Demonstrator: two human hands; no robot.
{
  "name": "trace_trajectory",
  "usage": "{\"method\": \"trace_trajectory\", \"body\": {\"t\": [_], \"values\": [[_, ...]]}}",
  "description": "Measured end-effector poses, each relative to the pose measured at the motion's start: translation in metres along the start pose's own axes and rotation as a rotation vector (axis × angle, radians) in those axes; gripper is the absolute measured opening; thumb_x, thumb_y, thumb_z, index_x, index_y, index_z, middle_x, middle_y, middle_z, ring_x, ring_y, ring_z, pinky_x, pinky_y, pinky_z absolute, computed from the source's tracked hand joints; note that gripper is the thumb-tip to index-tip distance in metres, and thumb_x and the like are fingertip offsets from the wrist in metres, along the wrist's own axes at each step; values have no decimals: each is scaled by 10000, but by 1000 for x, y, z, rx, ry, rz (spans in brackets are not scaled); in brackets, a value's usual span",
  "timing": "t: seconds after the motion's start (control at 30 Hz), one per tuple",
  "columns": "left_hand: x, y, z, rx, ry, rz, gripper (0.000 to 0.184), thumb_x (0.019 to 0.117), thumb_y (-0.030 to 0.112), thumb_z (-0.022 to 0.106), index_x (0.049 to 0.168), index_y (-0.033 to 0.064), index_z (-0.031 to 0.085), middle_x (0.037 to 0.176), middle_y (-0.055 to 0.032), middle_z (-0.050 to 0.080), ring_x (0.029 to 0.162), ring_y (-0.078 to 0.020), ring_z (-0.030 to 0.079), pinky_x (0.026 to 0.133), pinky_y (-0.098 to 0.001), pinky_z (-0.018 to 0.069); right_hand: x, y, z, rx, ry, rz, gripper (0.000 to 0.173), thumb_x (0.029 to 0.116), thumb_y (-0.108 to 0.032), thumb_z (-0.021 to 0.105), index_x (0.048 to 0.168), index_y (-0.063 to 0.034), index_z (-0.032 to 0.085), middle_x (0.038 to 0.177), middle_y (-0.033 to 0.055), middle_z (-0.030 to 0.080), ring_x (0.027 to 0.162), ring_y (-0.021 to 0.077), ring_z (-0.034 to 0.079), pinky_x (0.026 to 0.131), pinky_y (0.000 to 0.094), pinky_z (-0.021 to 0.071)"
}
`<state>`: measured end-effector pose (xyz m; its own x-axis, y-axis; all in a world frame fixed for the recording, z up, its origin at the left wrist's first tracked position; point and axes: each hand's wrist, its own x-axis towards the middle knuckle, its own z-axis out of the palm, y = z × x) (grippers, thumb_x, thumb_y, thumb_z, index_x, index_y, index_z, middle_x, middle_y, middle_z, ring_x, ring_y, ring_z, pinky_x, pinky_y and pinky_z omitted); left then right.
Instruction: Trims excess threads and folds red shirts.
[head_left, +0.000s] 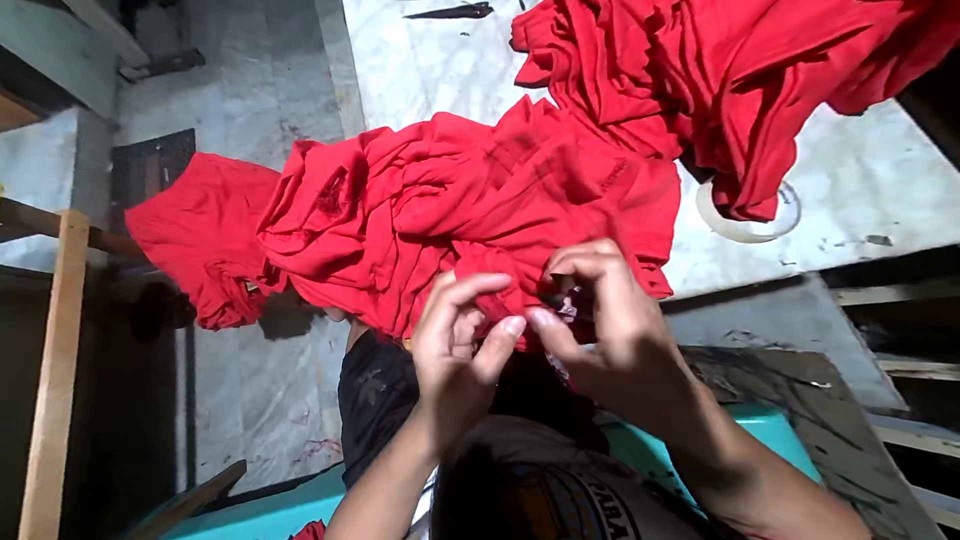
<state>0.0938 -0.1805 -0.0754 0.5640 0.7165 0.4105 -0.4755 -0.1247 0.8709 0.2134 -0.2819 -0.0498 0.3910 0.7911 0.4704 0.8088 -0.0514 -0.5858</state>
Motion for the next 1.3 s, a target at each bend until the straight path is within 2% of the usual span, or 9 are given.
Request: {"method": "trace_trajectory", "body": {"t": [0.1,0.27,0.47,0.6,0.67,0.8,0.9,1.0,1.3], "values": [[-1,-3,-3,24,86,72,96,909,81,731,983,119,779,964,90,746,874,27,691,751,-164,594,-18,-14,-2,53,-76,-5,256,1060,-261,466,1137,-25,531,1057,113,628,977,121,616,850,224,509],[-9,15,-17,-135,-30,-13,128,1000,253,632,996,175,733,1068,95,741,943,26,685,804,-161,569,-32,-24,1,14,-109,-22,225,1092,-261,430,1096,-50,510,818,77,597,665,111,594,573,222,489],[-16,21,-21,242,-173,146,182,1016,214,628,943,48,635,1081,0,693,1009,12,660,870,-165,562,-22,-26,8,-15,-50,-78,233,1100,-239,421,1075,-31,522,767,67,562,615,102,546,549,191,462],[-18,17,-25,147,-160,106,328,1082,334,477,927,95,640,1129,10,696,1038,-36,688,880,-227,593,-16,-27,4,-53,-16,-52,266,1096,-223,381,1049,-17,543,708,56,548,585,99,532,528,210,440],[-19,14,-24,3,-101,5,326,1069,401,470,1033,162,688,1127,74,713,1023,-27,692,872,-230,593,-12,-26,3,30,51,-38,229,1088,-247,453,1097,-23,500,789,56,580,679,40,563,624,150,467],[-21,7,-17,-143,15,-250,356,918,21,678,1262,38,589,1058,76,731,934,-8,704,843,-218,598,9,-23,13,137,48,-85,233,1005,-216,611,1069,7,587,1165,160,607,775,63,589,649,145,490],[-28,4,-23,93,-20,-210,91,910,20,662,969,-17,720,911,64,684,845,39,642,763,-158,563,16,-15,15,44,-54,-120,280,1004,-207,568,1133,15,682,976,128,698,707,117,642,605,219,518],[-38,13,-39,273,-104,-78,135,978,130,649,928,37,733,852,41,618,820,55,582,737,-102,499,6,-8,-10,-15,-78,-151,291,1049,-235,517,1144,9,644,842,75,663,704,86,597,647,190,494],[-39,10,-35,-67,-179,-257,181,1036,205,586,973,114,729,1342,-19,625,1003,-92,724,772,-271,644,-14,5,-25,-156,-242,-155,314,1060,-280,478,1075,-34,672,959,123,667,889,223,668,784,297,557]]}}
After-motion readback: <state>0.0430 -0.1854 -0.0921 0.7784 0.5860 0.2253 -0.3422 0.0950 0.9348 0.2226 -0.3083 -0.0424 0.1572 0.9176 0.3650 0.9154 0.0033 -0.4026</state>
